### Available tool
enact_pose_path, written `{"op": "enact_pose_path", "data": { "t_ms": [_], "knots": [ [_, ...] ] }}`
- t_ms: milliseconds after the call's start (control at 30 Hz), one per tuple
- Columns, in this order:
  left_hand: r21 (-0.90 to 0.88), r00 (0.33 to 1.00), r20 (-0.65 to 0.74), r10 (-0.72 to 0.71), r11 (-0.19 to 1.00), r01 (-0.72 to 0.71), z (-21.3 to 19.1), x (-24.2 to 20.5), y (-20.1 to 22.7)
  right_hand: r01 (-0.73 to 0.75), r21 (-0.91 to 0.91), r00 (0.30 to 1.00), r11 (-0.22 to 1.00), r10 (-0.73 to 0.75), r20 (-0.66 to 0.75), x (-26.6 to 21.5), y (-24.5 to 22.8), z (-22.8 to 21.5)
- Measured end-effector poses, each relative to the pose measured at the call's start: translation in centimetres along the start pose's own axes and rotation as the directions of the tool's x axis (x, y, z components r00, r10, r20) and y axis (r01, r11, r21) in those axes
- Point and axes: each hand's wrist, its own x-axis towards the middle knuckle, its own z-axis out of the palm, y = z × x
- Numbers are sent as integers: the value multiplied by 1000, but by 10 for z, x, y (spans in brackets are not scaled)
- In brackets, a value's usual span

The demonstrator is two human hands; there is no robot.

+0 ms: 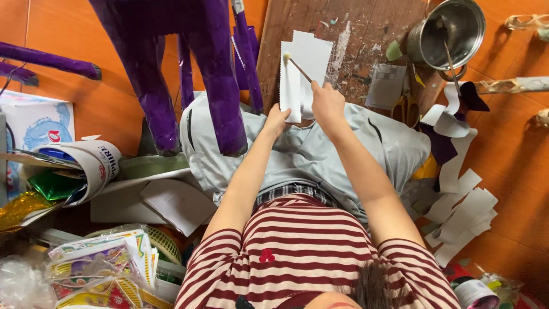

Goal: Applying purple paper strips to a pinata frame using glue and a paintbrush.

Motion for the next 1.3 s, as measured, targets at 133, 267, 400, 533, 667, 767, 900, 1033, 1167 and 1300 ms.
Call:
{"op": "enact_pose_path", "data": {
  "t_ms": [133,267,400,533,667,767,900,1033,1167,1300],
  "knots": [
    [11,988,142,-67,998,66,-17,29,-25,19,104,996,994,-9,-91,-7,8,40],
    [-149,977,142,-159,972,180,-22,52,-27,2,189,981,982,34,-189,-70,15,37],
    [-131,953,128,-273,948,289,-31,61,-33,-60,219,995,974,75,-61,-144,20,23],
    [-218,949,131,-287,925,310,-27,48,-21,-8,316,1000,949,11,-8,-174,15,29],
    [-236,957,102,-271,928,288,-27,47,-24,-49,414,998,909,33,47,-179,14,29],
    [-217,961,98,-259,937,274,-27,40,-16,-115,317,989,941,80,122,-176,27,23],
    [-242,955,153,-253,927,285,-28,43,-23,-71,385,997,920,67,24,-146,27,-14],
    [-255,957,174,-231,928,270,-25,42,-21,-2,433,992,901,56,-113,-65,10,8],
    [-139,966,129,-223,961,240,-24,46,-19,14,434,975,901,83,-204,-3,-9,38],
    [-79,963,63,-261,961,265,-22,42,-22,19,438,967,899,95,-236,9,-14,41]
  ]
}}
